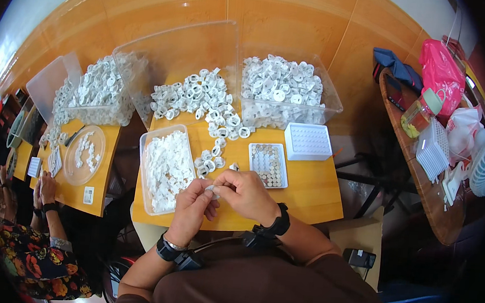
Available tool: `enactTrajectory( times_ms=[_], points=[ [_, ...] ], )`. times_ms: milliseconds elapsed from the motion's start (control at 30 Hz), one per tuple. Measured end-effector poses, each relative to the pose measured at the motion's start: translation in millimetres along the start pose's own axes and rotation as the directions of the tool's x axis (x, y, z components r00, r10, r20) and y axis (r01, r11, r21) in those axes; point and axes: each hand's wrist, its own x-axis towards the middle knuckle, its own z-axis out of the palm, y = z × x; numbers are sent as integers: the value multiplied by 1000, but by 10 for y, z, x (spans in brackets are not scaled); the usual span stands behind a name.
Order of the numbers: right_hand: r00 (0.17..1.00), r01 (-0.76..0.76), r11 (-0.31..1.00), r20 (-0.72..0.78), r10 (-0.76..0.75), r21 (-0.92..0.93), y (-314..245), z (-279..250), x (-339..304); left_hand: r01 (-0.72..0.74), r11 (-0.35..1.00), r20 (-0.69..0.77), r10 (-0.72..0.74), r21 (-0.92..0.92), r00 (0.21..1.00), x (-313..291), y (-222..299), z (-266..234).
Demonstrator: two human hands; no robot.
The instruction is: Assembling small white plastic components by manually inserting internal parts.
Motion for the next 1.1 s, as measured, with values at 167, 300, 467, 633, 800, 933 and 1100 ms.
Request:
enactTrajectory(
  times_ms=[167, 300, 467, 633, 800, 933, 1100],
  points=[
    [995, 88, 987, -31, -93, -137, -75, -45, -28, -8, 999, 19, 8, 36, 1000, 25, 20, 21],
    [978, 169, 969, -94, -189, -182, -112, -12, -28, -21, 997, 2, 21, 74, 1000, 32, 23, -16],
    [970, 135, 940, -150, -190, -312, -204, -408, 403, -45, 999, -32, 45, 3, 998, -17, 123, -117],
    [797, 130, 816, -430, -425, -564, -262, -1028, 1043, -65, 997, -76, 67, 34, 995, -110, 149, -265],
    [922, 75, 822, -275, -272, -564, -231, -840, 1016, -41, 999, -148, 39, -5, 988, -192, 97, -484],
    [994, 60, 788, -37, -104, -613, 173, -499, 1120, -13, 999, -135, 8, -36, 991, -182, 110, -534],
    [987, 75, 660, 150, 59, -748, 629, -133, 1181, -12, 998, -115, 5, -67, 993, -214, 83, -567]
  ],
)
